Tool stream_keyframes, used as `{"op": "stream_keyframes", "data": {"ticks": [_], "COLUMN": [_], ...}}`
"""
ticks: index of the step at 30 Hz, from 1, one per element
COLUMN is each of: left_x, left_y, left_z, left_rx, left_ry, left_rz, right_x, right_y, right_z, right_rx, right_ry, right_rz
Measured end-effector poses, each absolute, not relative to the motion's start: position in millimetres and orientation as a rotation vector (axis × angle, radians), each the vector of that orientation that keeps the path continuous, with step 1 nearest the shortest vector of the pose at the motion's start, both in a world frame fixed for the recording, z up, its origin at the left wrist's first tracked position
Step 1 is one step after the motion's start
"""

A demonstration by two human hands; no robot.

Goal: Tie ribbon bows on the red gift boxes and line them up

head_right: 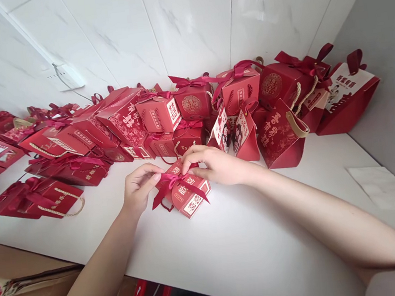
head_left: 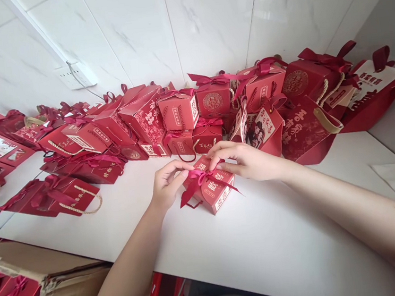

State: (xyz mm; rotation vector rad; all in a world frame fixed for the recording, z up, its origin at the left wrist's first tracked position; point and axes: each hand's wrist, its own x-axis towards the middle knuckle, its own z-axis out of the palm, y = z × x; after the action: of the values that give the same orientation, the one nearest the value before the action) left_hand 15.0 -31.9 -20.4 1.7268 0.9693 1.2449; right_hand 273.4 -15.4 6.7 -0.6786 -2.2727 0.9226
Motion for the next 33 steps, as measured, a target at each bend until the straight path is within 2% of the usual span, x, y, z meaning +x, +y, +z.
{"op": "stream_keyframes", "data": {"ticks": [5,8,10,14,16,25,33], "left_x": [2.6,-0.3,-0.1,1.3,1.5,-1.5,0.6], "left_y": [-24.2,-23.2,-23.6,-23.2,-22.4,-22.9,-25.0], "left_z": [-22.3,-22.4,-22.1,-21.7,-21.4,-17.6,-9.4], "left_rx": [1.871,1.915,1.903,1.884,1.875,1.974,1.844], "left_ry": [0.823,0.827,0.813,0.773,0.773,0.944,0.887], "left_rz": [1.129,1.093,1.09,1.125,1.128,1.074,0.914], "right_x": [275.2,280.8,284.9,287.3,284.2,271.6,272.7], "right_y": [-21.7,-28.3,-32.1,-37.2,-39.0,-38.2,-29.1], "right_z": [16.6,31.8,41.3,49.3,47.8,35.5,28.0], "right_rx": [-0.713,-0.881,-1.035,-1.121,-1.115,-1.083,-0.969], "right_ry": [-2.238,-2.163,-2.184,-2.306,-2.276,-2.262,-2.114], "right_rz": [0.711,0.659,0.834,1.57,1.784,2.061,2.207]}}
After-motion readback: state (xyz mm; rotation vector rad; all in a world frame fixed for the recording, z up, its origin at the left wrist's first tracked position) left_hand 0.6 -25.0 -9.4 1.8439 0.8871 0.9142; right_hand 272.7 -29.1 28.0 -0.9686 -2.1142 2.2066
